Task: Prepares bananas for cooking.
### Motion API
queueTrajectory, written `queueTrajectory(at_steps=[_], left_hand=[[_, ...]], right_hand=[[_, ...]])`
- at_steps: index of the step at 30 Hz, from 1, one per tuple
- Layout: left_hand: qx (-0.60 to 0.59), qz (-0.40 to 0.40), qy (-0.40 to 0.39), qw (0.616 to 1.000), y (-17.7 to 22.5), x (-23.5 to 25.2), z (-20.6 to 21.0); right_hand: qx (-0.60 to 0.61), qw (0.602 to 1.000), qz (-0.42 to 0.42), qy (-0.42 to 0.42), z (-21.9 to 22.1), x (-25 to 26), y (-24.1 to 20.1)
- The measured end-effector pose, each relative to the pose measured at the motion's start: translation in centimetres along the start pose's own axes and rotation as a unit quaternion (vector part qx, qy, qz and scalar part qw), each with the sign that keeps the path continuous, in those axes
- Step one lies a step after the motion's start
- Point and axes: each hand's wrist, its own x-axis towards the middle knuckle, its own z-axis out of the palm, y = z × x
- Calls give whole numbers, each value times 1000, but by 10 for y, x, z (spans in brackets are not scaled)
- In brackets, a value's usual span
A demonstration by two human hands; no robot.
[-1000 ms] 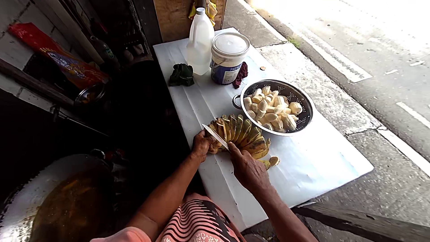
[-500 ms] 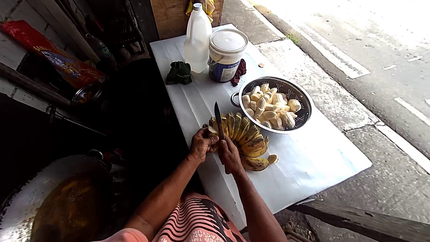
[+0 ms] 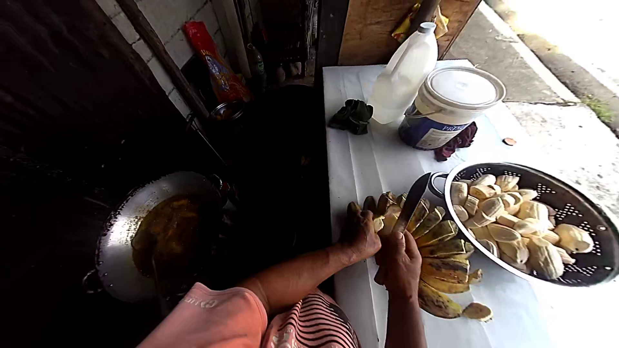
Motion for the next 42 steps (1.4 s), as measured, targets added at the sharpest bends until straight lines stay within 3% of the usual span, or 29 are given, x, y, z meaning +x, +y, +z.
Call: queueTrajectory(at_steps=[3,7,10,13,16,18,20,23,25,27,30,33,36,40,42], left_hand=[[-83,63,13,994,-19,16,-4],[-220,73,26,973,-40,34,-2],[-294,92,-14,951,-46,29,-3],[-282,124,-46,950,-57,22,1],[-211,198,35,957,-59,3,6],[-243,256,82,932,-42,-3,7],[-356,225,16,907,-18,-4,5],[-585,75,-77,804,16,10,9],[-651,10,-138,746,26,25,10],[-684,-19,-194,703,30,32,10],[-680,-13,-234,694,33,32,17],[-670,42,-269,691,37,28,25],[-658,45,-289,694,35,36,33],[-667,18,-273,692,42,39,30],[-652,40,-291,699,47,38,32]], right_hand=[[-85,994,-70,6,0,-12,9],[-276,950,-143,27,5,-5,18],[-318,931,-175,41,4,8,12],[-225,970,-83,48,-7,16,8],[8,998,53,24,-16,19,-10],[43,996,75,-12,-16,12,-28],[36,997,62,-35,-11,3,-43],[-111,993,-33,-3,-11,-4,-52],[-294,946,-128,55,-21,-12,-51],[-416,889,-163,98,-30,-22,-49],[-489,851,-151,117,-35,-37,-49],[-531,840,-59,88,-32,-37,-34],[-508,859,-16,56,-37,-32,-36],[-447,888,-78,78,-38,-43,-49],[-441,895,-49,46,-36,-41,-42]])
